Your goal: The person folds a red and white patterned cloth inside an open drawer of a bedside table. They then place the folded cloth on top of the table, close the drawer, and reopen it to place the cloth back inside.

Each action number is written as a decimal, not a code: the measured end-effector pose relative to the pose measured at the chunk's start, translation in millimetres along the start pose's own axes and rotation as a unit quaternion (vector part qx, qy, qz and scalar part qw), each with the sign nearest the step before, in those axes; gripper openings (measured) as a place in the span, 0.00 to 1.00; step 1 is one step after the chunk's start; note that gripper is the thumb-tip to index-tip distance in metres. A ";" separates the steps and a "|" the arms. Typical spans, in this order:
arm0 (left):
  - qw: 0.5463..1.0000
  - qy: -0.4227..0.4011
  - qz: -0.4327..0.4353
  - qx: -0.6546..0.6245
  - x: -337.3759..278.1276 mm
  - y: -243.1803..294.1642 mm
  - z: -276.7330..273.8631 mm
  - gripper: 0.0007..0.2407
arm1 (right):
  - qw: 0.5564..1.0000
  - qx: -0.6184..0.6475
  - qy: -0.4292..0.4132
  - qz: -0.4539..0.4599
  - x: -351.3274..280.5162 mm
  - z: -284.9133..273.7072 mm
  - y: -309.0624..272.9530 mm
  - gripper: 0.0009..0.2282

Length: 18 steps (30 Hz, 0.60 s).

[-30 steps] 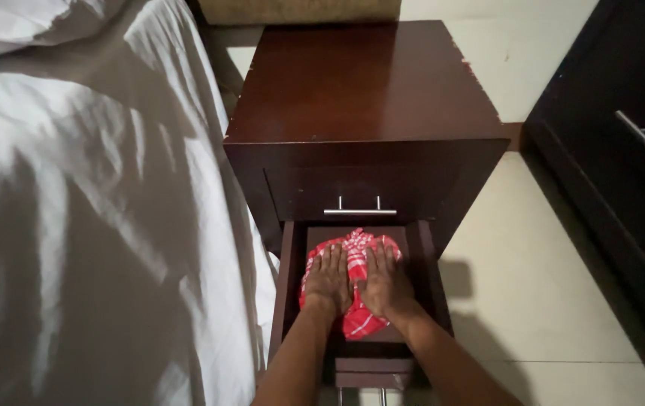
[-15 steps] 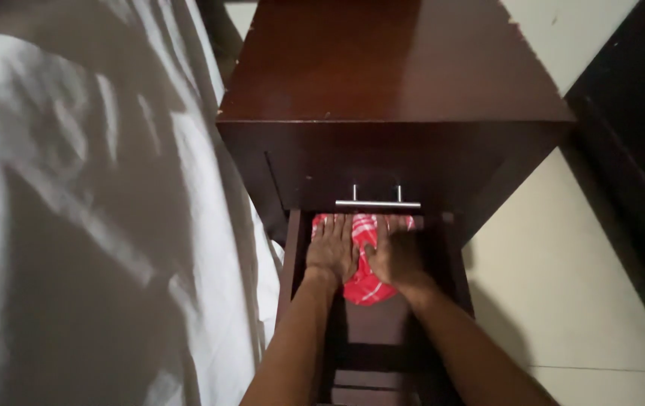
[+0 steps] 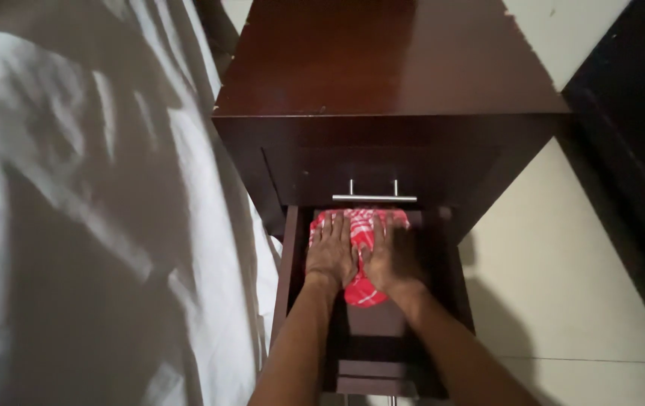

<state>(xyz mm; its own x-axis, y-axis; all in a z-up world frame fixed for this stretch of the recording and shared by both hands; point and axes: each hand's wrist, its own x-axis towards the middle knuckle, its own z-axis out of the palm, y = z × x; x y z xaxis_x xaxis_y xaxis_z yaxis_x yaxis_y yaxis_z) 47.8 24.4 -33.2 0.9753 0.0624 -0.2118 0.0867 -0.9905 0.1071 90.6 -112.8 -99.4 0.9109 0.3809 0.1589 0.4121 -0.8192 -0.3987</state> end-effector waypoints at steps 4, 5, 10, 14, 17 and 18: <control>1.000 0.010 0.003 0.013 -23.7 5.6 -1.4 0.30 | 0.989 -0.089 -0.117 0.029 -18.3 -58.8 -28.1 0.33; 1.000 0.002 0.002 0.017 -29.1 7.4 -0.9 0.31 | 0.987 -0.078 -0.134 0.029 -23.4 -64.0 -29.3 0.33; 0.999 -0.026 -0.002 0.020 -51.7 16.5 -2.8 0.32 | 0.981 -0.084 -0.171 0.020 -44.7 -69.5 -29.5 0.35; 0.998 -0.052 0.006 0.042 -60.7 19.2 -0.2 0.33 | 0.974 -0.107 -0.202 0.010 -55.3 -64.0 -28.4 0.35; 0.995 -0.083 0.002 0.050 -63.6 25.4 -15.3 0.34 | 0.967 -0.113 -0.228 0.020 -56.6 -78.3 -37.5 0.36; 0.993 -0.104 -0.006 0.055 -64.5 28.7 -21.1 0.35 | 0.964 -0.099 -0.243 0.036 -57.0 -84.4 -40.7 0.37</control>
<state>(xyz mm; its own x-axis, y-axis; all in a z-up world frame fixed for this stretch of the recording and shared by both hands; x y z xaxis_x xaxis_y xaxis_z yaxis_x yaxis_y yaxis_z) -8.3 -5.4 4.1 0.9100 0.0586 -0.4104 0.0641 -0.9979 -0.0006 23.8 -137.4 -16.0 0.8391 0.4371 -0.3238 0.3891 -0.8982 -0.2043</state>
